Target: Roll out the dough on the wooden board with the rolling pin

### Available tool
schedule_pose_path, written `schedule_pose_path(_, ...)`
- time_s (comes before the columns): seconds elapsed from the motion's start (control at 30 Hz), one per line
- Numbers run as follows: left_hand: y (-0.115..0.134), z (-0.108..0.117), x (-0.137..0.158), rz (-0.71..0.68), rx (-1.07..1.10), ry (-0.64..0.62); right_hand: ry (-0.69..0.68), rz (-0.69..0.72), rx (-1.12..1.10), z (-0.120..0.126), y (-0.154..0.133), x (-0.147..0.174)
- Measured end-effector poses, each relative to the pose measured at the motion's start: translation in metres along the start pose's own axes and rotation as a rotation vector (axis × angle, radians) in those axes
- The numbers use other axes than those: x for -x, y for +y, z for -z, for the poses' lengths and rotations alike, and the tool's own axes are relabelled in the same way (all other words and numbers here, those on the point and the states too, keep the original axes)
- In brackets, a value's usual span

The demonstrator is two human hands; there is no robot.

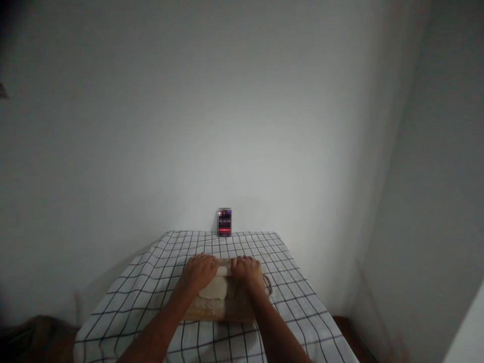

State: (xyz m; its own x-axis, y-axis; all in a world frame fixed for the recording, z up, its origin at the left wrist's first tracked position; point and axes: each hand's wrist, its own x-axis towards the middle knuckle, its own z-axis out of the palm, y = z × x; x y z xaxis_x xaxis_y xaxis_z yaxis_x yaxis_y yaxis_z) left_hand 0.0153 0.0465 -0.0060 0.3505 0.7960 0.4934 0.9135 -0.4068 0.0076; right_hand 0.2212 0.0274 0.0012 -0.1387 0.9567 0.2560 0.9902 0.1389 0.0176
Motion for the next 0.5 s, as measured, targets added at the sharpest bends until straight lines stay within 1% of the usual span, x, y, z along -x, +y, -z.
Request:
schedule_pose_path(0.1,0.010,0.005,0.013,0.063,0.017,0.009,0.030,0.012,-0.020,0.004,-0.005,0.018)
schedule_pose_path(0.2,0.018,0.010,0.026,0.131,0.050,0.034,0.027,0.018,-0.041,0.004,-0.008,0.034)
schedule_pose_path(0.37,0.016,0.010,0.041,0.079,0.065,0.073,0.056,-0.037,-0.094,-0.001,-0.011,0.046)
schedule_pose_path(0.5,0.011,0.005,0.032,0.076,0.068,0.074,0.081,-0.057,-0.130,-0.004,-0.010,0.037)
